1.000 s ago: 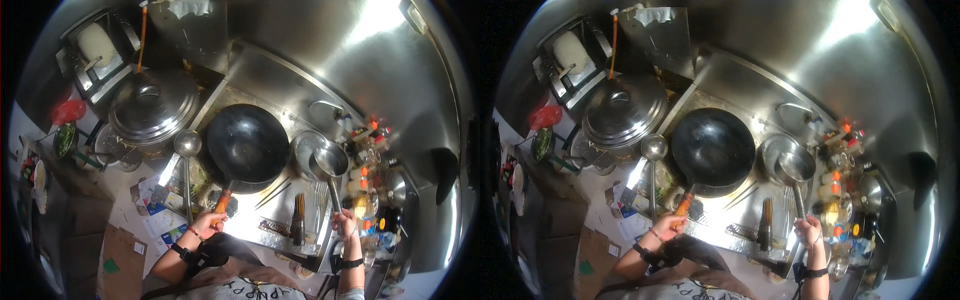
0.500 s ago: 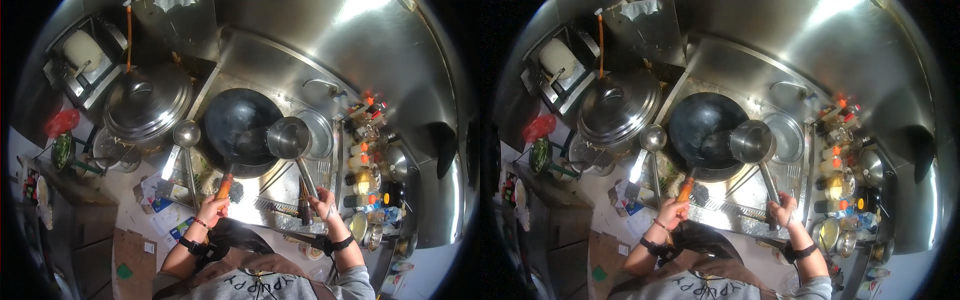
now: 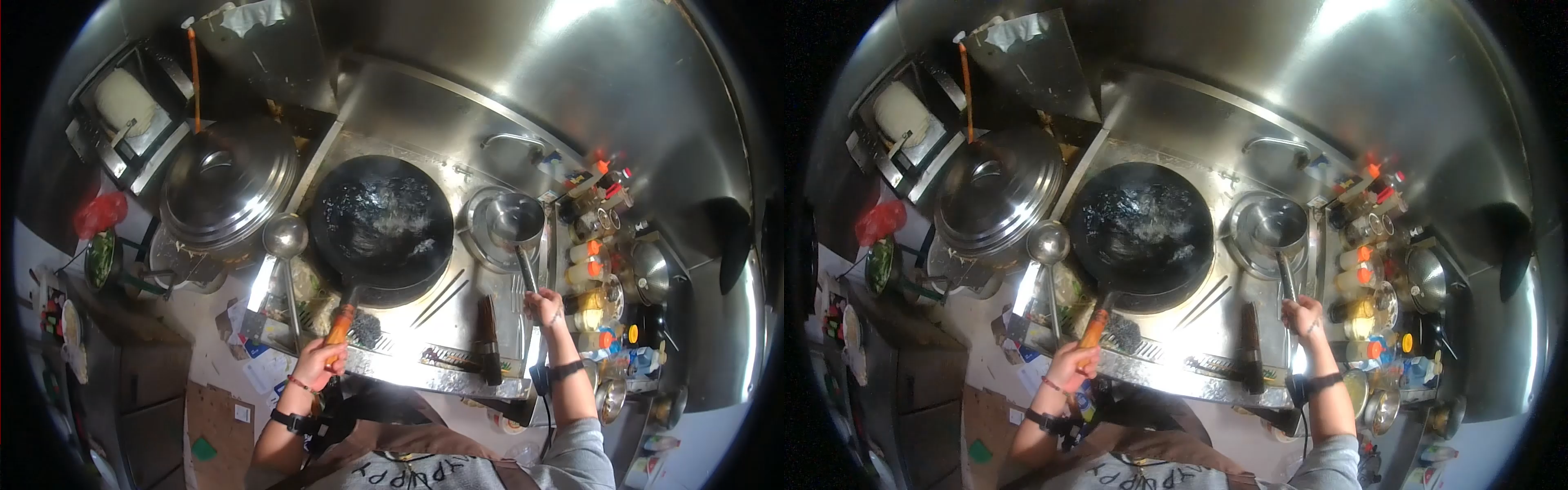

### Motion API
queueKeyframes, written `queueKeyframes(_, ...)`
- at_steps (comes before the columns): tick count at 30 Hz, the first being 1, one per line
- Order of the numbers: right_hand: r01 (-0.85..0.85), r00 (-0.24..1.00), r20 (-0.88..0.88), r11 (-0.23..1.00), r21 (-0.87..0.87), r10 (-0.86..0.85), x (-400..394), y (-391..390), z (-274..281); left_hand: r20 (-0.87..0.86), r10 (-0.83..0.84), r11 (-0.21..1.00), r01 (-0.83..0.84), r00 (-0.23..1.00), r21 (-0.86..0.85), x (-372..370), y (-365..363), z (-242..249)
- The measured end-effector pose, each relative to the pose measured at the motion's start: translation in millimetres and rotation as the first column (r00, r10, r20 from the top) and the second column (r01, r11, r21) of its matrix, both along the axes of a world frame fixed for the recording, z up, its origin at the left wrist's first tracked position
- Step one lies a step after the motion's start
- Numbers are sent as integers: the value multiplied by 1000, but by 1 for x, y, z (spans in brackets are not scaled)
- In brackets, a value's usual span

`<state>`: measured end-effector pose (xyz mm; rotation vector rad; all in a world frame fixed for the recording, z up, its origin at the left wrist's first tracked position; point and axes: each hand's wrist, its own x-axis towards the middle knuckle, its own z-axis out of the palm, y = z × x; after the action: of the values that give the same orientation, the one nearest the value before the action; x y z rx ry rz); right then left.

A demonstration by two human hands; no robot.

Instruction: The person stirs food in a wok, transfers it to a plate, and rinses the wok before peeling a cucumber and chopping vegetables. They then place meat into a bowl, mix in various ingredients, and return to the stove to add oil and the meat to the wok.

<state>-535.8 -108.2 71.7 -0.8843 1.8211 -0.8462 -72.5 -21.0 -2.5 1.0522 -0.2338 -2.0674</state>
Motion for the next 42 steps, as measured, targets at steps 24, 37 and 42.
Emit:
queueKeyframes(24, -140, 769, -634, 989, -45, 80, 19, 149, -143, 72, -59, 997, 55, 996, 49, 3, -3, 3)
queueKeyframes(37, -827, 143, -732, 486, 282, 666, 209, -118, -53, 66, -87, 996, 88, 994, -10, 0, -2, 3)
queueKeyframes(42, -795, -67, -547, 287, 535, 834, 199, -92, -4, 49, -144, 989, 145, 988, -17, 1, -2, -3)
